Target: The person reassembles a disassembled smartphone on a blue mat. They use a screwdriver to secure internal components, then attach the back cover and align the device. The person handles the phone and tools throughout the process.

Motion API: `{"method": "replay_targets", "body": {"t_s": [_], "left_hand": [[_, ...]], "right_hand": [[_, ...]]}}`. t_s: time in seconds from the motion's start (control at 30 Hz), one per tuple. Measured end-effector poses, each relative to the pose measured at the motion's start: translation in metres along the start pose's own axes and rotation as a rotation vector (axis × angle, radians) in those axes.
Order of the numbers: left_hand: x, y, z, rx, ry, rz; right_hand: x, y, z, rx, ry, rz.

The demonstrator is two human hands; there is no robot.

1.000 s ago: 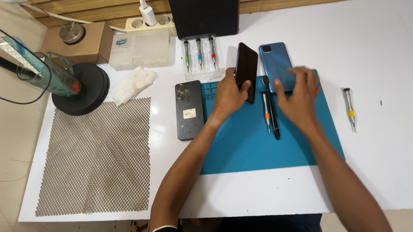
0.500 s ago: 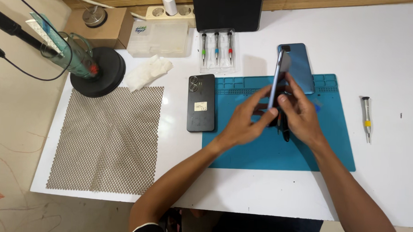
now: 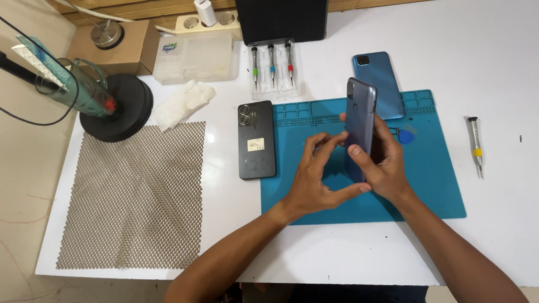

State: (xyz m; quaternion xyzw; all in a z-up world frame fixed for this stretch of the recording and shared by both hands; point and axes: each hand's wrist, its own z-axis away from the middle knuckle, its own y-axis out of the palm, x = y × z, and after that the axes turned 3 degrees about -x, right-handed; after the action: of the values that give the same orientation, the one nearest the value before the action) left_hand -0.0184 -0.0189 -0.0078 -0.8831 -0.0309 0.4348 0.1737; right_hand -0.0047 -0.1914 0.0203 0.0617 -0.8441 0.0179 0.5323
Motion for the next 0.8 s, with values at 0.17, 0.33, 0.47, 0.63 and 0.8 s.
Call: {"method": "replay_targets", "body": {"t_s": [0.17, 0.33, 0.47, 0.63, 0.8], "left_hand": [[0.0, -0.003, -0.001, 0.098, -0.056, 0.093], [0.0, -0.002, -0.003, 0.142, -0.079, 0.217], [0.001, -0.003, -0.003, 0.145, -0.088, 0.298], [-0.007, -0.005, -0.003, 0.21, -0.032, 0.346], [-0.004, 0.004, -0.009, 0.143, -0.177, 0.134]], "right_hand": [[-0.003, -0.001, 0.004, -0.019, -0.023, 0.024], [-0.007, -0.004, 0.005, -0.001, -0.063, 0.109], [-0.004, -0.001, 0.001, 0.005, -0.039, 0.107], [0.008, -0.019, -0.009, -0.11, -0.118, 0.357], [0.006, -0.065, -0.022, -0.378, 0.148, 0.356]]}}
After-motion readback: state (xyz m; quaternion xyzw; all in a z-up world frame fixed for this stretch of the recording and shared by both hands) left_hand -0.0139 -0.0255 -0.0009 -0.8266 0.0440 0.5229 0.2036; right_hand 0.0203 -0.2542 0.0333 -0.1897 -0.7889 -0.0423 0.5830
